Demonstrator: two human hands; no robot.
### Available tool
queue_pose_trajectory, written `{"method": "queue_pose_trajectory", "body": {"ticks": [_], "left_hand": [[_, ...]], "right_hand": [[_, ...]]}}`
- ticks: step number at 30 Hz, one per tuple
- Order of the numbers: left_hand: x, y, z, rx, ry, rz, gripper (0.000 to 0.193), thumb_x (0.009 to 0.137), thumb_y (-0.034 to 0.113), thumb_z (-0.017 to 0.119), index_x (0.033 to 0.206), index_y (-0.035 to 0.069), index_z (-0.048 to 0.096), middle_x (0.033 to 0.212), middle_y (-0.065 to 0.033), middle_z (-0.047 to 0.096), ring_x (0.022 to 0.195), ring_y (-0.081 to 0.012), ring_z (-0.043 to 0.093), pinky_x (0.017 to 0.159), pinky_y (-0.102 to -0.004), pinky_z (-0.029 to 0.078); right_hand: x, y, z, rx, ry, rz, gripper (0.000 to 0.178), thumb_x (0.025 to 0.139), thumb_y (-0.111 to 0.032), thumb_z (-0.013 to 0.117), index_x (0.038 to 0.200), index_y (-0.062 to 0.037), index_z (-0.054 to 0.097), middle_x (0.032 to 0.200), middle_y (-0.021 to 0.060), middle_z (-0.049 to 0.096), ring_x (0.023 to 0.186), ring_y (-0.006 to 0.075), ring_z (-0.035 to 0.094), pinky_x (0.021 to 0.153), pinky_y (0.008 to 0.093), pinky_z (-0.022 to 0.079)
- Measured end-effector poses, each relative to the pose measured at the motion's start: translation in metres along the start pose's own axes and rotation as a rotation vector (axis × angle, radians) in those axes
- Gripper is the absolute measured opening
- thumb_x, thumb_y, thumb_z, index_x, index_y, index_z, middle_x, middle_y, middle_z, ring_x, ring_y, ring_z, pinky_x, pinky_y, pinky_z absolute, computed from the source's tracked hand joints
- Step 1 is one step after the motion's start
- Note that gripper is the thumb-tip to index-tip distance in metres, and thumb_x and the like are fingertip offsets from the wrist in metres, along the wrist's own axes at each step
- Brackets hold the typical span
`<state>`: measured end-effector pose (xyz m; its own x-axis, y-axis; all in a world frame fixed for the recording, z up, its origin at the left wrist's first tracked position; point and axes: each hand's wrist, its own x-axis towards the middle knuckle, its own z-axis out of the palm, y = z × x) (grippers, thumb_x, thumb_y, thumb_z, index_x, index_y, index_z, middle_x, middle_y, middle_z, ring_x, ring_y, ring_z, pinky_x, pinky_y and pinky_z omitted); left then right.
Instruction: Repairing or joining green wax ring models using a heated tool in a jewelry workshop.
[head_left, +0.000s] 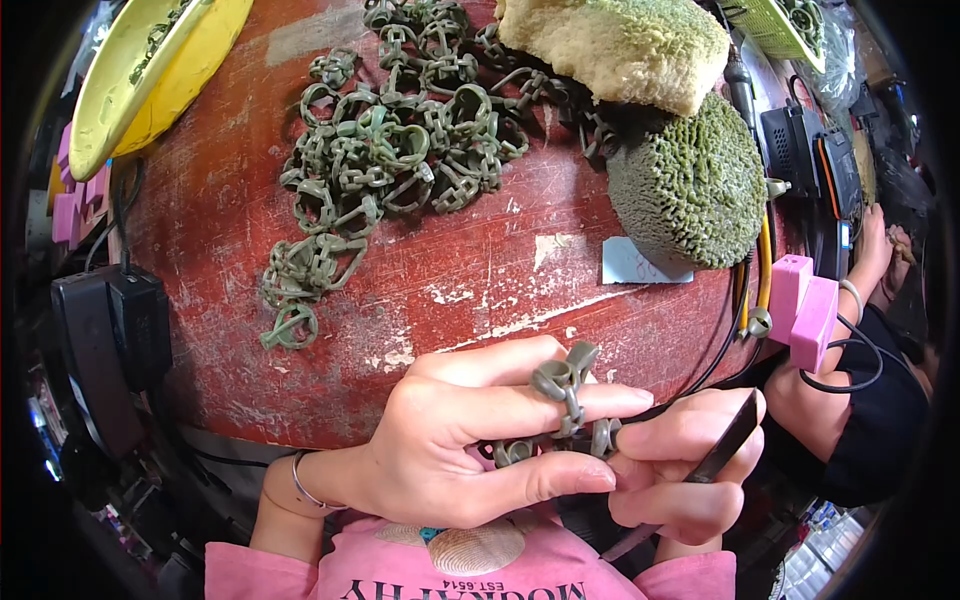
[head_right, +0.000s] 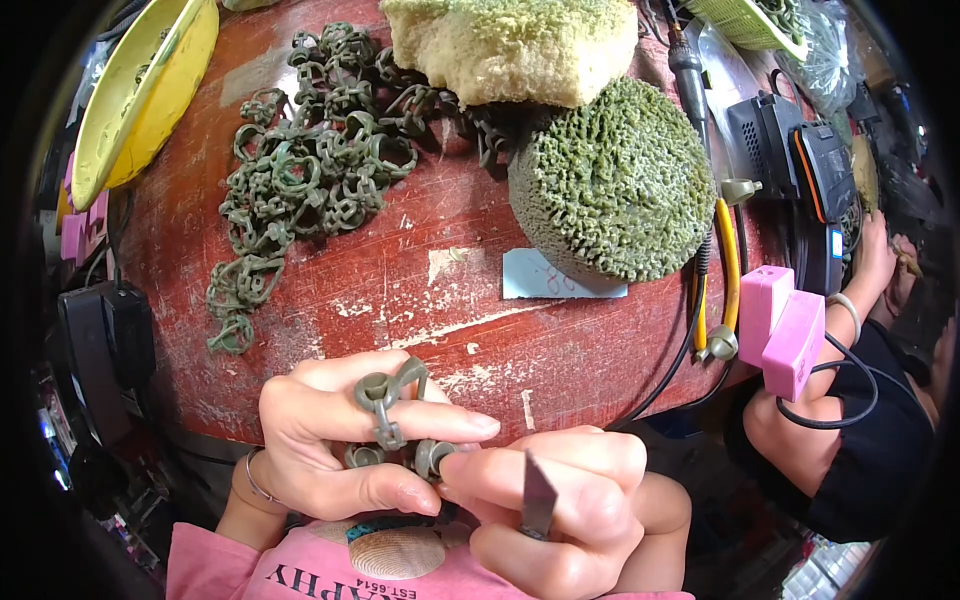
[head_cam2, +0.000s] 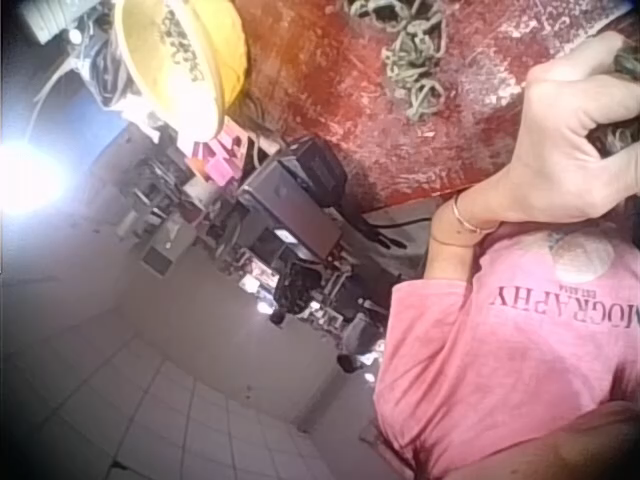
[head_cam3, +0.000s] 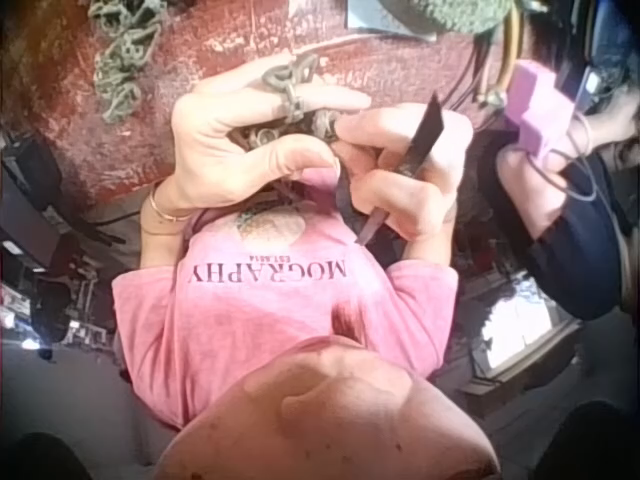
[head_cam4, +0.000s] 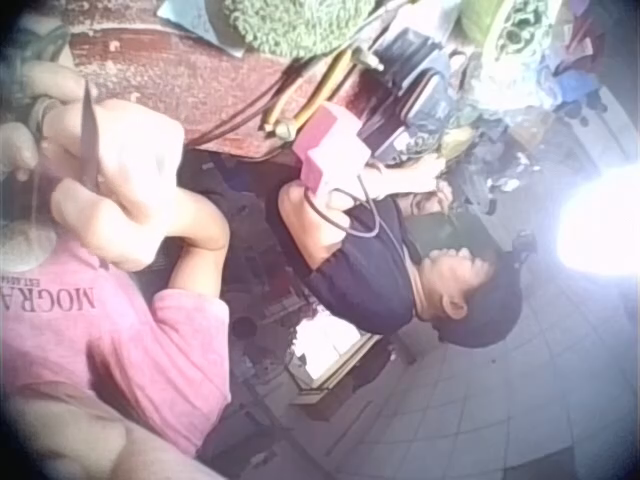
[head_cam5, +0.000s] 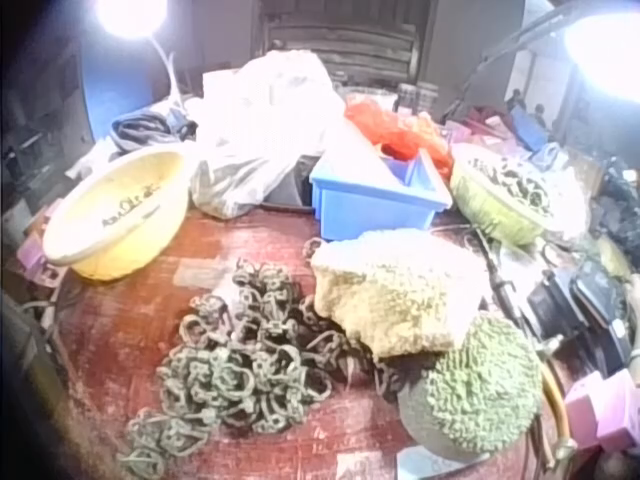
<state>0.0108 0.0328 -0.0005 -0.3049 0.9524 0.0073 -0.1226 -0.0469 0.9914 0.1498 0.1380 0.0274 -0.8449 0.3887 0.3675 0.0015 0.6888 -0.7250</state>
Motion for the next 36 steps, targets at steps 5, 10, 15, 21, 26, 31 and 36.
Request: {"method": "queue_pose_trajectory", "body": {"ticks": [5, 10, 15, 21, 26, 31, 36], "left_hand": [[-0.002, -0.001, -0.003, 0.020, -0.009, -0.013, 0.039, 0.066, 0.021, 0.072, 0.096, -0.002, 0.063, 0.073, -0.0114, 0.058, 0.064, -0.0176, 0.055, 0.058, -0.0272, 0.043], [0.000, -0.001, -0.001, 0.005, -0.002, 0.009, 0.038, 0.066, 0.022, 0.072, 0.096, 0.000, 0.064, 0.074, -0.0108, 0.058, 0.065, -0.0174, 0.055, 0.058, -0.0274, 0.044], [0.000, -0.002, 0.000, -0.022, -0.006, -0.023, 0.037, 0.067, 0.022, 0.072, 0.096, 0.000, 0.064, 0.074, -0.0110, 0.058, 0.066, -0.0175, 0.056, 0.060, -0.0273, 0.044], [0.001, -0.002, 0.000, 0.017, 0.007, 0.021, 0.038, 0.066, 0.020, 0.072, 0.095, -0.002, 0.063, 0.077, -0.0133, 0.060, 0.067, -0.0181, 0.058, 0.060, -0.0272, 0.046], [0.003, 0.000, 0.006, 0.031, 0.058, 0.080, 0.036, 0.067, 0.020, 0.072, 0.093, -0.002, 0.063, 0.081, -0.0154, 0.061, 0.068, -0.0179, 0.059, 0.059, -0.0267, 0.047], [0.002, -0.001, 0.009, 0.099, 0.080, 0.117, 0.035, 0.066, 0.018, 0.073, 0.094, -0.001, 0.063, 0.081, -0.0152, 0.062, 0.068, -0.0177, 0.061, 0.059, -0.0256, 0.049], [0.004, -0.002, 0.008, 0.125, 0.078, 0.122, 0.035, 0.066, 0.018, 0.073, 0.093, -0.001, 0.063, 0.080, -0.0152, 0.062, 0.067, -0.0175, 0.061, 0.058, -0.0251, 0.049]], "right_hand": [[0.002, -0.008, -0.001, -0.194, -0.082, 0.025, 0.033, 0.049, 0.001, 0.071, 0.063, -0.0224, 0.052, 0.078, -0.0037, 0.053, 0.060, 0.0129, 0.046, 0.049, 0.0243, 0.035], [0.001, -0.012, 0.003, -0.334, -0.036, -0.002, 0.035, 0.053, 0.003, 0.069, 0.070, -0.0219, 0.051, 0.081, -0.0037, 0.051, 0.058, 0.0126, 0.043, 0.046, 0.0241, 0.033], [0.001, -0.013, 0.004, -0.384, -0.019, 0.023, 0.041, 0.059, 0.005, 0.065, 0.083, -0.0222, 0.045, 0.085, -0.0034, 0.049, 0.054, 0.0125, 0.039, 0.042, 0.0224, 0.030], [-0.013, 0.002, -0.001, -0.264, -0.055, -0.014, 0.032, 0.060, -0.001, 0.068, 0.073, -0.0237, 0.049, 0.085, -0.0012, 0.049, 0.064, 0.0160, 0.046, 0.048, 0.0245, 0.037], [-0.015, 0.011, 0.009, -0.205, 0.187, -0.064, 0.027, 0.069, -0.009, 0.066, 0.076, -0.0204, 0.042, 0.090, 0.0061, 0.046, 0.067, 0.0167, 0.047, 0.049, 0.0259, 0.038], [-0.020, 0.015, 0.009, -0.241, 0.239, -0.078, 0.026, 0.073, -0.010, 0.062, 0.077, -0.0201, 0.038, 0.086, 0.0059, 0.046, 0.063, 0.0146, 0.046, 0.046, 0.0227, 0.036], [-0.018, 0.019, 0.015, -0.178, 0.306, -0.134, 0.025, 0.073, -0.007, 0.059, 0.077, -0.0215, 0.039, 0.083, 0.0032, 0.046, 0.062, 0.0132, 0.043, 0.040, 0.0210, 0.034]]}}
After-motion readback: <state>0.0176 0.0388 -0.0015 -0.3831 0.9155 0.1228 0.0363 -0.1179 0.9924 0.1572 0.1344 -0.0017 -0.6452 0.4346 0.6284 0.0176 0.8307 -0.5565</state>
